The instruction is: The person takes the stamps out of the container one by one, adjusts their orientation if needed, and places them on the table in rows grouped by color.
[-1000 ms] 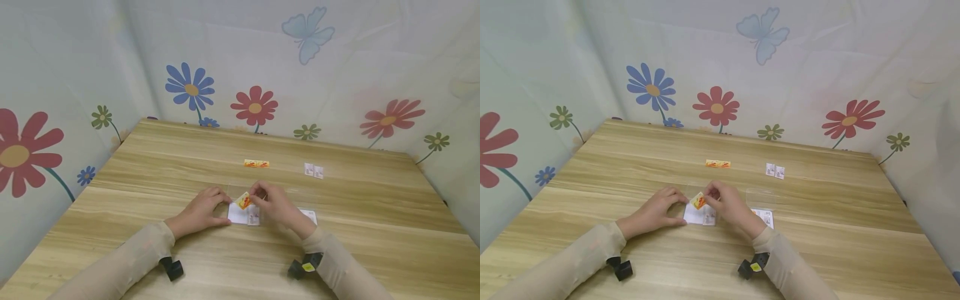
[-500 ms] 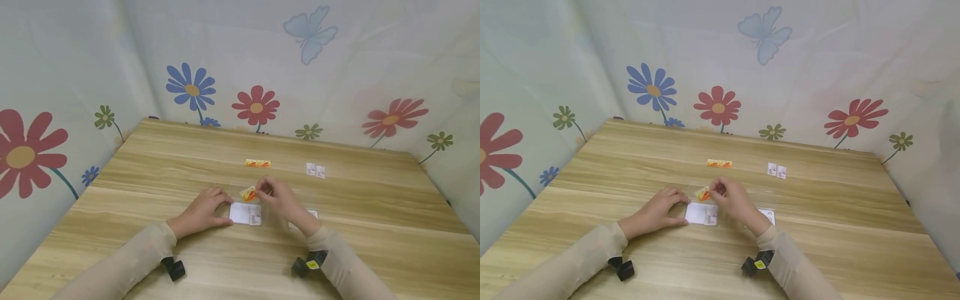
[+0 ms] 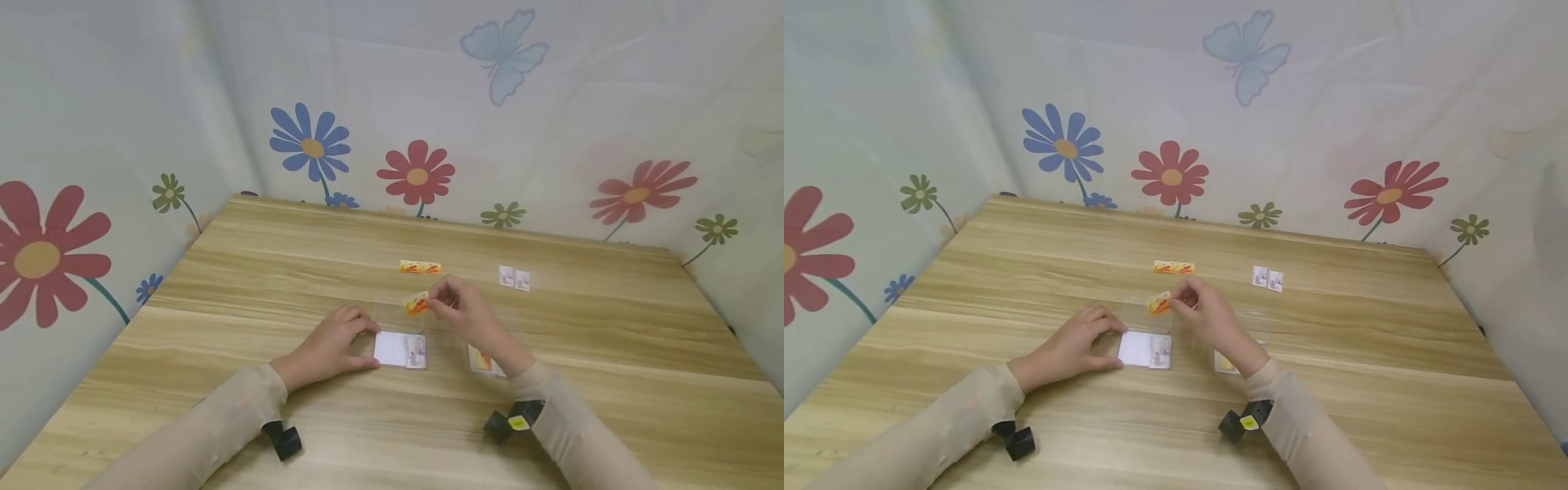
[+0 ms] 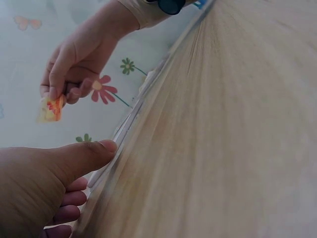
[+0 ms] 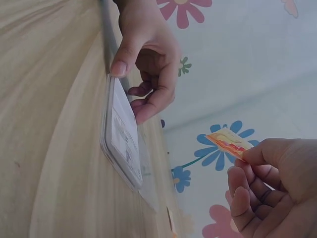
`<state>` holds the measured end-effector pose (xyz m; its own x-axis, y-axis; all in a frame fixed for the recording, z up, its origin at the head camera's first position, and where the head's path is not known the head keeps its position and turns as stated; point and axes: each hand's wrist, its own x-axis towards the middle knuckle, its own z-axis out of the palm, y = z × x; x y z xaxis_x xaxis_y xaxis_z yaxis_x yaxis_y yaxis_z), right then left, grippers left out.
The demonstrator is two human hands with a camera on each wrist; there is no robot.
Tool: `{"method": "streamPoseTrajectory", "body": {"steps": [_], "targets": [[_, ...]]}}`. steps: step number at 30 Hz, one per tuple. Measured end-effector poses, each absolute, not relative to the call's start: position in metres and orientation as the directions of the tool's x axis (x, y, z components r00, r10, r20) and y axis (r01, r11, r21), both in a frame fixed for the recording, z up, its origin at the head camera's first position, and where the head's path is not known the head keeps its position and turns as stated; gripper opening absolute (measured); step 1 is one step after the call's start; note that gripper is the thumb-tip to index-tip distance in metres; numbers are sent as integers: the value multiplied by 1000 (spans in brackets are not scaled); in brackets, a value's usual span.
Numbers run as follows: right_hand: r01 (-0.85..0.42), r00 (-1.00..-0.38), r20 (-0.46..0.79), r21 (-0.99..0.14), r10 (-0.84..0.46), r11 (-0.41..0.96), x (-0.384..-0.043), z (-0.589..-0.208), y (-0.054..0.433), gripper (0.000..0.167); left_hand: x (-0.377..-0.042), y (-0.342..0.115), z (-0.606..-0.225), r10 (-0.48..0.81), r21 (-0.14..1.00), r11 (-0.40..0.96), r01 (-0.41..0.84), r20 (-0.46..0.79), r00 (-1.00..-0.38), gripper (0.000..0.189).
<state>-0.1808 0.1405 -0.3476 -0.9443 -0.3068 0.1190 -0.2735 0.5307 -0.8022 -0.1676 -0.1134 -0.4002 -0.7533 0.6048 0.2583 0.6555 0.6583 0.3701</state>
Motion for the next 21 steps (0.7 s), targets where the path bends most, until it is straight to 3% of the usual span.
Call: {"method": "streamPoseTrajectory", "body": {"steps": [21], "targets": [[-198,-972,110,-858,-207,473,-209,-344,164,11,-166,-113,-402,602,365,664,653,258,-756,47]]}}
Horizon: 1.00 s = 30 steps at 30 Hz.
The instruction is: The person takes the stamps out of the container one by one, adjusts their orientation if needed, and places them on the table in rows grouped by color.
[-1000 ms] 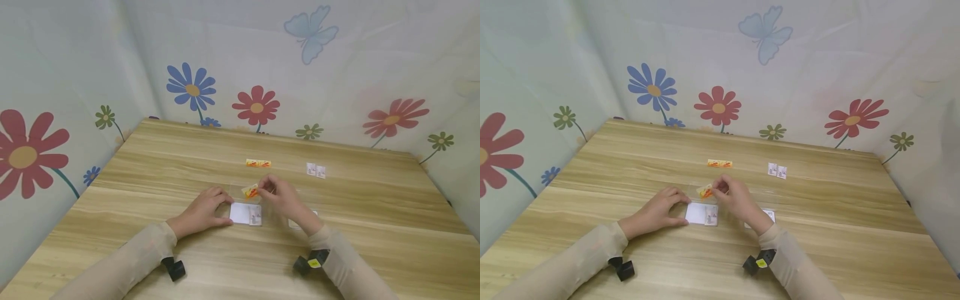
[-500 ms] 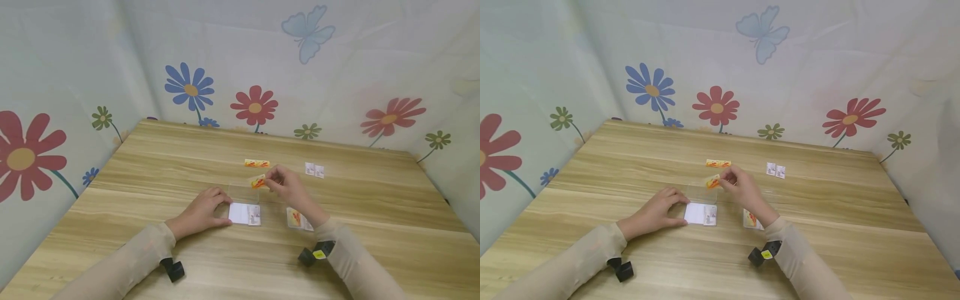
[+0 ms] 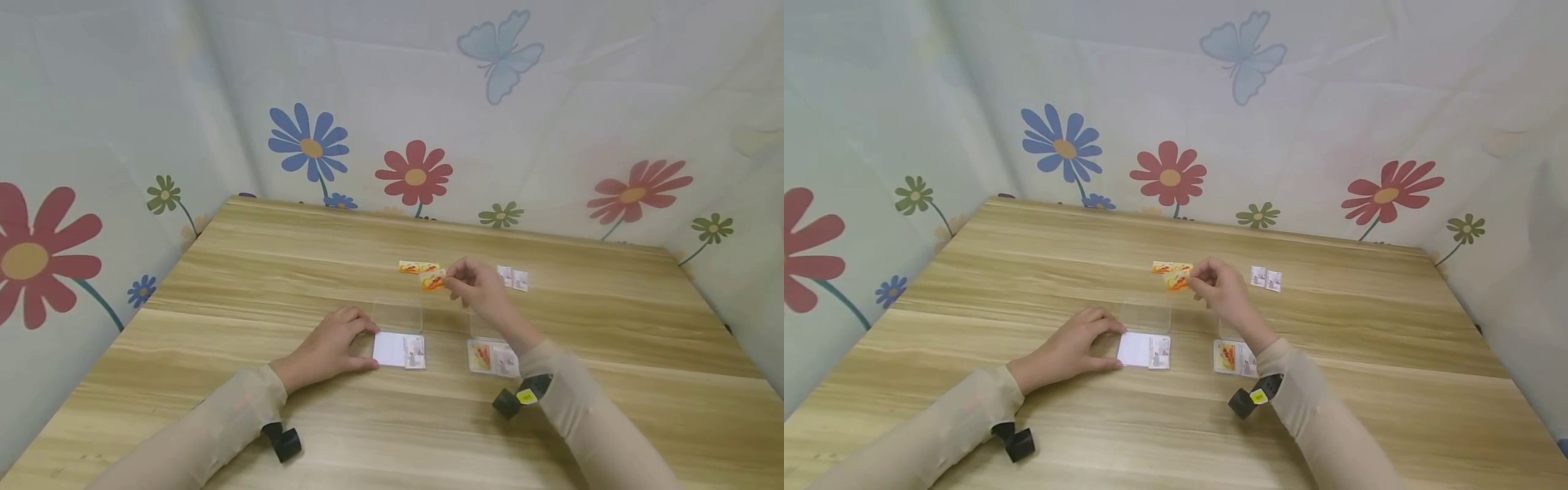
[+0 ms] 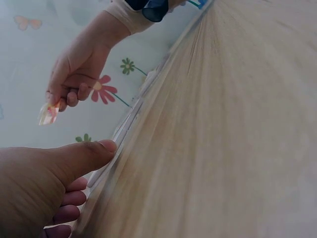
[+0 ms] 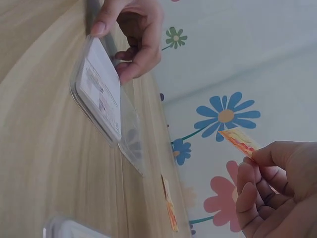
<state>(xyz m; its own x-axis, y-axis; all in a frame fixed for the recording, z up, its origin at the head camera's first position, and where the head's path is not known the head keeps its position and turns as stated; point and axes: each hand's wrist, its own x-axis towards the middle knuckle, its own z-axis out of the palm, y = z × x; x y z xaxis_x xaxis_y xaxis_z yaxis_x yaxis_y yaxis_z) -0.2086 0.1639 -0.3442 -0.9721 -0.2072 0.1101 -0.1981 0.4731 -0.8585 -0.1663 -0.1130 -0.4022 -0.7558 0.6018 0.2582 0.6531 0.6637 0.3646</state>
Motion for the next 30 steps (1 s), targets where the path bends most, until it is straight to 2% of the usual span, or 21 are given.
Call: {"method": "streamPoseTrajectory", "body": {"steps": [12,30], "targets": [[-52,-996,13,-883,-86,467,-227,-343,183,16,-168,-113,-406,599,363,664,654,264,-756,48],[0,-998,-31,-884,-58,468,-248,-350,204,24,-172,-114,-413,603,363,656,661,273,-749,47]]}}
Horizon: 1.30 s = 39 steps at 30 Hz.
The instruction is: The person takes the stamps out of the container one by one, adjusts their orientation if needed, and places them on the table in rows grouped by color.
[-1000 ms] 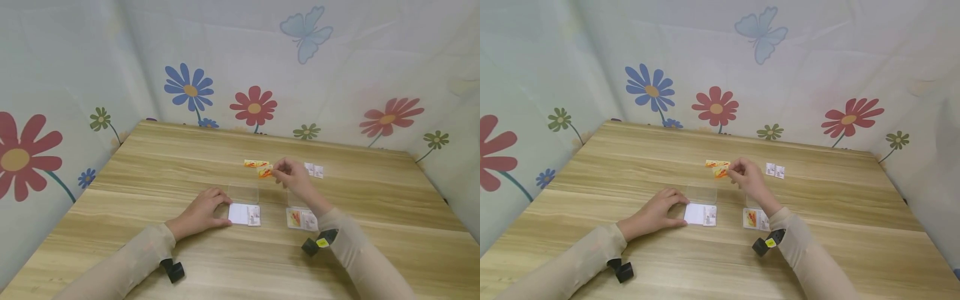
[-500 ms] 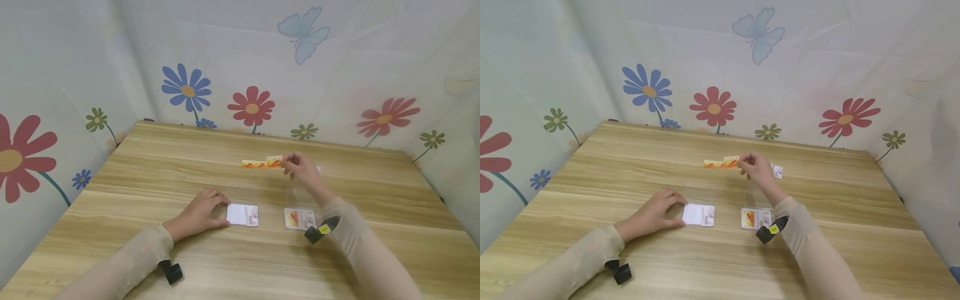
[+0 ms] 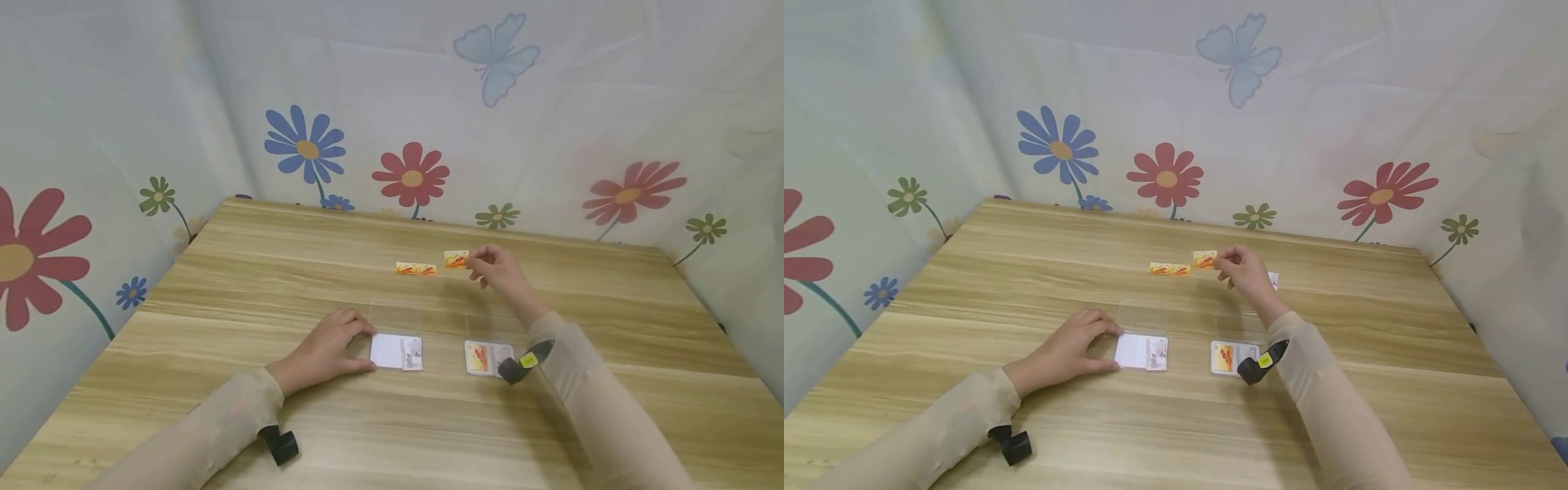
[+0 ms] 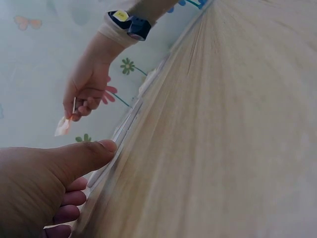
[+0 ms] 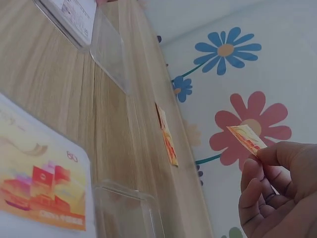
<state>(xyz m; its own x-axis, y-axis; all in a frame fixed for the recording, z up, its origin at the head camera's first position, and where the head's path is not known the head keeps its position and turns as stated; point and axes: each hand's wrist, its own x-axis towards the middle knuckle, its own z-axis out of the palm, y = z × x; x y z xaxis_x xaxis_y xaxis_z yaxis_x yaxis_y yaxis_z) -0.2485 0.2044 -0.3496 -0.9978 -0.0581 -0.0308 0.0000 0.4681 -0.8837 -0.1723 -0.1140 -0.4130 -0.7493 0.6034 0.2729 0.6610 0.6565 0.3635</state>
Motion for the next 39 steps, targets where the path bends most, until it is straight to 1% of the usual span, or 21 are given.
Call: {"method": "streamPoseTrajectory", "body": {"steps": [9,15,22,33,39], "targets": [[38,-997,-68,-874,-45,484,-259,-352,204,26,-172,-115,-414,602,366,655,661,277,-749,46],[62,-995,-89,-870,-33,488,-265,-353,201,24,-172,-115,-414,601,365,658,658,272,-752,47],[119,-990,-139,-861,-5,495,-272,-357,195,22,-172,-115,-414,600,367,655,661,280,-749,47],[164,-985,-170,-842,35,514,-278,-366,191,13,-171,-115,-412,605,366,655,661,270,-749,47],[208,-977,-207,-837,58,506,-282,-370,191,12,-171,-114,-410,606,365,658,659,263,-751,46]]}}
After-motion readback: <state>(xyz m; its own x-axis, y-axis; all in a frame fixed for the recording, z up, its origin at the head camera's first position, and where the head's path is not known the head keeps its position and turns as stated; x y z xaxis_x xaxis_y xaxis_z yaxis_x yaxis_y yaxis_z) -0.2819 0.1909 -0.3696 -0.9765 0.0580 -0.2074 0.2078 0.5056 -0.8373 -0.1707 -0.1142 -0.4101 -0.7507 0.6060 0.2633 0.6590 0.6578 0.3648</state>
